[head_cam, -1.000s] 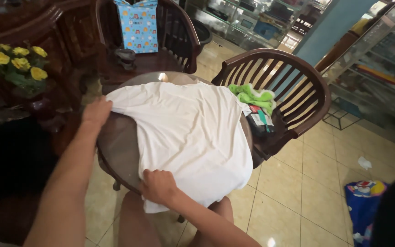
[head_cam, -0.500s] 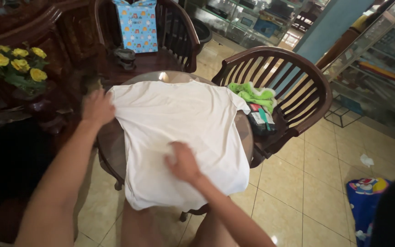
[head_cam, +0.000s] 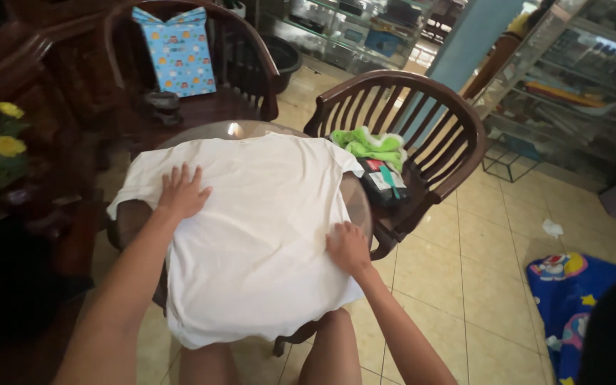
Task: Folding a white t-shirt and then a green towel on a round wooden table.
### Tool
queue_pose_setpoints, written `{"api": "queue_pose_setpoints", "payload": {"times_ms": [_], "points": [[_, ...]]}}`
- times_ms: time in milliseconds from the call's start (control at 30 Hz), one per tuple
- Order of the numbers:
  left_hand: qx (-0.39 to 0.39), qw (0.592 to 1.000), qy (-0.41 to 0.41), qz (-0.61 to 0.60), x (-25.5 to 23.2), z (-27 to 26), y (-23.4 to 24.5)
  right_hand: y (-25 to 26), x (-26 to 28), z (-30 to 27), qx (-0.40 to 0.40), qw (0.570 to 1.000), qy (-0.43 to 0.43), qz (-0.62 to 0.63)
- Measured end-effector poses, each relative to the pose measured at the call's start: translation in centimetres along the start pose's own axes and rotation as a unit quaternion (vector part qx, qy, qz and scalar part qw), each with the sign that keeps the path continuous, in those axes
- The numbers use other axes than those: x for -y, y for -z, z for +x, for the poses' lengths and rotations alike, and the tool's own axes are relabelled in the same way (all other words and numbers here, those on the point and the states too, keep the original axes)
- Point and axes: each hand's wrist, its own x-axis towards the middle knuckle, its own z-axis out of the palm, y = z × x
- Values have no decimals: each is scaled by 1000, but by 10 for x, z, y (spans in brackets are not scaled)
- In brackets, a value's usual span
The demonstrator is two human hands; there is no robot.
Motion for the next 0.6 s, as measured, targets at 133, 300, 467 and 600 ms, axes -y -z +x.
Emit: {"api": "queue_pose_setpoints", "payload": {"times_ms": [133,300,467,600], "points": [[-8,999,-49,4,-55,26,3,-6,-9,1,-55,997,42,-15],[35,984,-176,25,-164,75,6,4,-28,9,-152,988,-28,30],[38,962,-269,25,-291,119,-6,8,-43,11,-93,989,-83,80],[53,951,-300,53,-375,140,-18,19,-38,10,-78,988,-81,106]]}}
